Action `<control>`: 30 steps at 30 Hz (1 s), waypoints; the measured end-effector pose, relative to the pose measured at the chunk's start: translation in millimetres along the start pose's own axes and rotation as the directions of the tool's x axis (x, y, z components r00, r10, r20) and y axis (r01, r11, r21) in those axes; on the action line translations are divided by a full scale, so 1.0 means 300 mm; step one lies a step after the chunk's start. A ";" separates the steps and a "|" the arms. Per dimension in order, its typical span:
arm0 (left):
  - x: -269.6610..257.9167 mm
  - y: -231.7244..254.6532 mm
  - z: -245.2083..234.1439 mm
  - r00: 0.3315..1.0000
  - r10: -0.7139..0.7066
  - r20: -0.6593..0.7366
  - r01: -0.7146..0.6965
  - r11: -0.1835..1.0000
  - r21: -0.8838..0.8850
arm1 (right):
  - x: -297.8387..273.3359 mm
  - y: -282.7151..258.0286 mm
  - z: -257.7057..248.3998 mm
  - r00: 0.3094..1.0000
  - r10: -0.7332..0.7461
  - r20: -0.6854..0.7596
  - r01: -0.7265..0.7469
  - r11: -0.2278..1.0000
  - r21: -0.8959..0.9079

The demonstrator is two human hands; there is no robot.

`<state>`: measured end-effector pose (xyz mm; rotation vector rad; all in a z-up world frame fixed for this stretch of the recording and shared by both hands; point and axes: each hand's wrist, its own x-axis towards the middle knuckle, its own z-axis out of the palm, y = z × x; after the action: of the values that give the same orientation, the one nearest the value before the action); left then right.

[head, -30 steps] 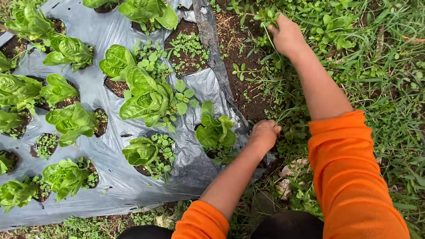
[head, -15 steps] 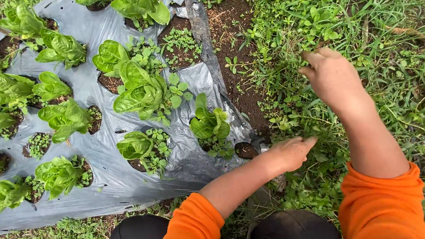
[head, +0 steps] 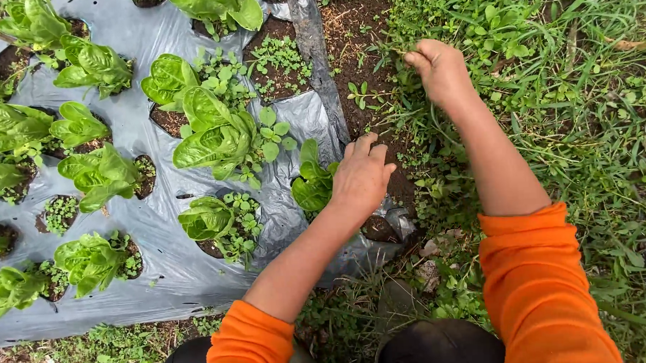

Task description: The person kneels beside a garden bed covered with black plastic mulch and removes weeds by hand. They pull small weeds from the soil around the base of lettuce plants and from the edges of the plastic sheeting.

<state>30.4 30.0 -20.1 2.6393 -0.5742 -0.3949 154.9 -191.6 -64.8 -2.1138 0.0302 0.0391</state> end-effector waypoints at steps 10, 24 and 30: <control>-0.041 -0.054 -0.044 0.996 -0.083 0.015 0.081 0.993 0.090 | 0.277 0.074 0.321 0.989 -0.111 -0.101 0.050 0.878 -0.475; -0.083 -0.138 -0.120 0.968 -0.077 -0.238 0.072 0.997 -0.027 | 0.207 -0.065 0.305 0.989 -0.134 0.064 0.148 0.854 -0.499; -0.107 -0.183 -0.153 0.963 -0.100 -0.252 0.100 0.995 -0.012 | 0.309 -0.017 0.304 0.965 0.134 -0.225 -0.129 0.991 0.039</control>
<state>36.6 105.2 1.7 2.6707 -0.3600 -0.0838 246.2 -111.3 -111.4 -2.0799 0.3061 -0.1235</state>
